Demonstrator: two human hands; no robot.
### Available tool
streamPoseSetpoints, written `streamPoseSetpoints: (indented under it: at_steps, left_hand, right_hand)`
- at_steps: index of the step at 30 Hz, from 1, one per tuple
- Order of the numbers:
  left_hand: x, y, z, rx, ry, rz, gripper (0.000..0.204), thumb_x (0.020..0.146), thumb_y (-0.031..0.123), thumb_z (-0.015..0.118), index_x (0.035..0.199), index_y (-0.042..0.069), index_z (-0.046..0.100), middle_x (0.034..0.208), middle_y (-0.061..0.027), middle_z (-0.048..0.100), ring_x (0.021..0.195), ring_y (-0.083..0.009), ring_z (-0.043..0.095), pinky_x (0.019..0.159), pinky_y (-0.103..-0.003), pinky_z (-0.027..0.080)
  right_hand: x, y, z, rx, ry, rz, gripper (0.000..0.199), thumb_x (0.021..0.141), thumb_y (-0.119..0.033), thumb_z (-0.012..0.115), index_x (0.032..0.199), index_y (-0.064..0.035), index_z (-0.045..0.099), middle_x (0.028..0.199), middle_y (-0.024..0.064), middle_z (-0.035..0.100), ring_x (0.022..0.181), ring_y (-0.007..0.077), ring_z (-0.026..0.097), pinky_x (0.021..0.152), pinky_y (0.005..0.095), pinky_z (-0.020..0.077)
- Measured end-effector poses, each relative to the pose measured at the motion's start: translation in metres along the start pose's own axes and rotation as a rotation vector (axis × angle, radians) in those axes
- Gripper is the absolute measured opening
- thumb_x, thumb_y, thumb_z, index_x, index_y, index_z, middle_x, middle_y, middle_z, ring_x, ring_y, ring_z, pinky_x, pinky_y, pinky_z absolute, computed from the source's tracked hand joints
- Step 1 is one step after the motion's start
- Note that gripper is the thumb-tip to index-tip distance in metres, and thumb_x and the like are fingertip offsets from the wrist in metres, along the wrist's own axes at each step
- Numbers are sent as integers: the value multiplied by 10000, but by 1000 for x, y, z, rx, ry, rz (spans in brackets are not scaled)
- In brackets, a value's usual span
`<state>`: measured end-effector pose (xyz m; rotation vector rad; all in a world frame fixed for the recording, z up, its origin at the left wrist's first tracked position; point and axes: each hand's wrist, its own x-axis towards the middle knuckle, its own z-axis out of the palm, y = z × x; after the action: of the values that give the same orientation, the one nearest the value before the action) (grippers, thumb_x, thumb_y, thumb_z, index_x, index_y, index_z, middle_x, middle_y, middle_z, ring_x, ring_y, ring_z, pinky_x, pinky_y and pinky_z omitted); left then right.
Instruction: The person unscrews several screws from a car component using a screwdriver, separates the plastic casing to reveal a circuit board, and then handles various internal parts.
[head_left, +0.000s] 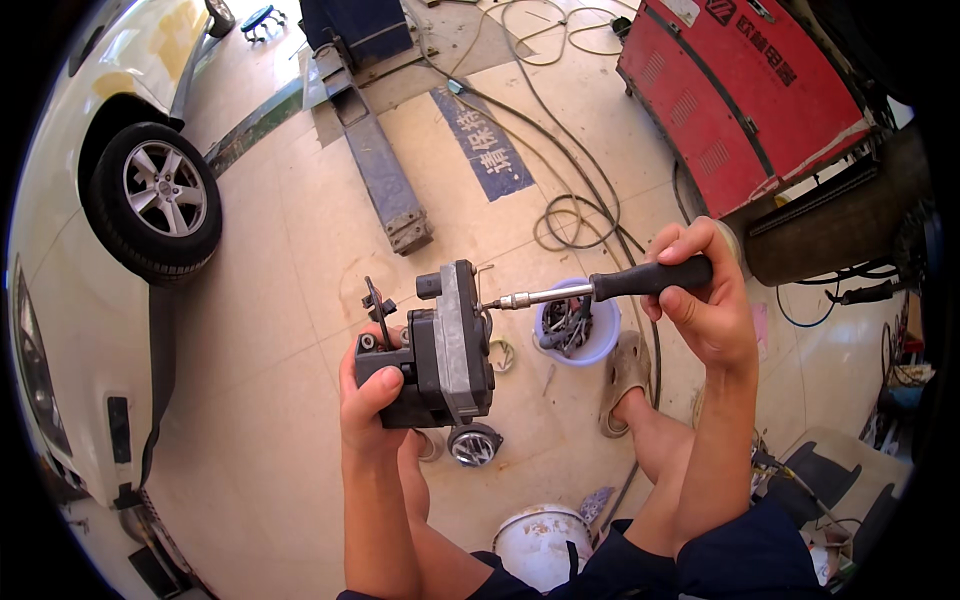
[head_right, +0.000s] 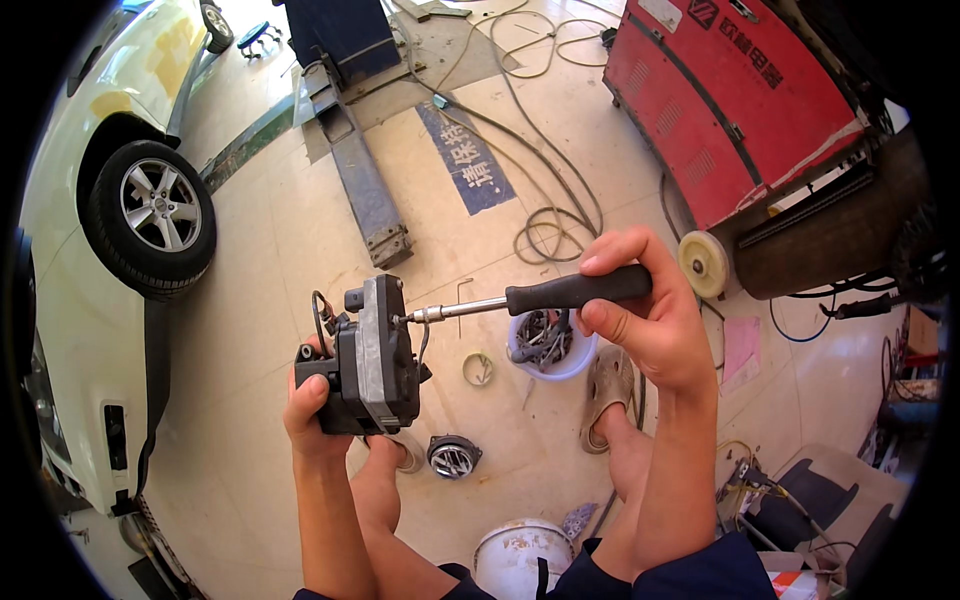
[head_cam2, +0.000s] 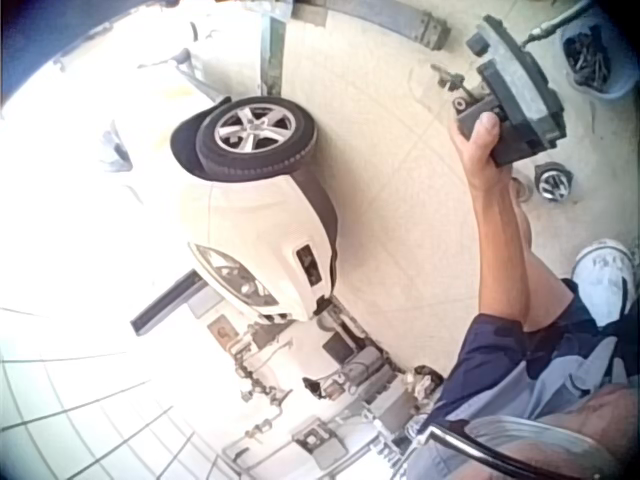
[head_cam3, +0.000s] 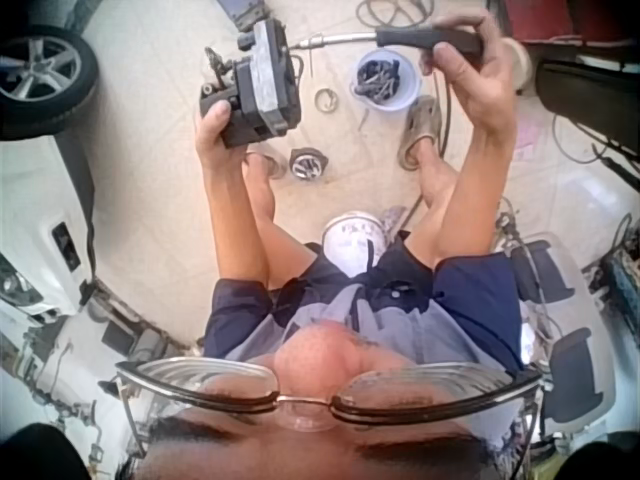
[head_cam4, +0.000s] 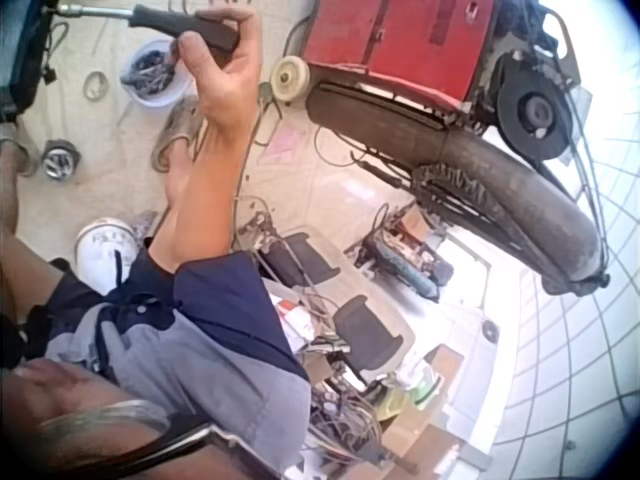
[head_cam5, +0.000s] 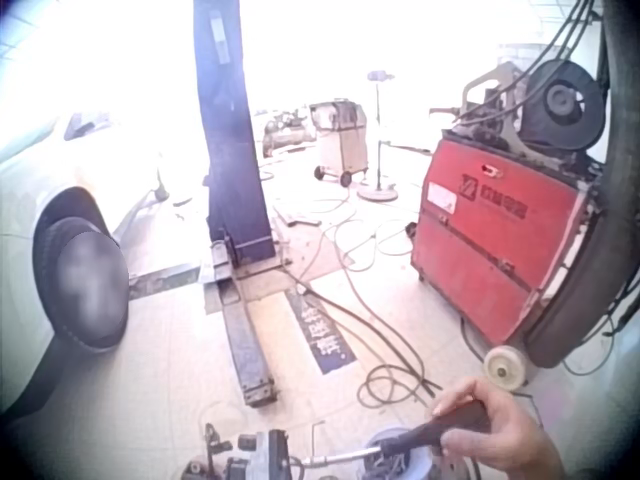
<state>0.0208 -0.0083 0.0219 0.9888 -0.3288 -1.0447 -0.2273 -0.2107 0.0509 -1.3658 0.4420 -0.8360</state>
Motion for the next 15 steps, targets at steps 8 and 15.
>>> streamPoseSetpoints:
  at_steps: [8,15]
  left_hand:
    - [-1,-3,-12,-95,-9,11,456,744,221,711,1134,54,544,1072,-164,633,948,-273,670,840,-408,572]
    - [-2,-1,-3,-39,10,-21,472,704,243,756,1017,-21,520,945,-161,630,830,-215,667,774,-334,565]
  right_hand:
    - [0,-14,3,-84,85,338,255,907,-250,708,1014,-42,608,796,29,592,627,94,559,567,212,450]
    - [1,-16,12,149,80,220,340,879,-273,740,1033,-17,577,947,66,570,687,115,561,599,248,459]
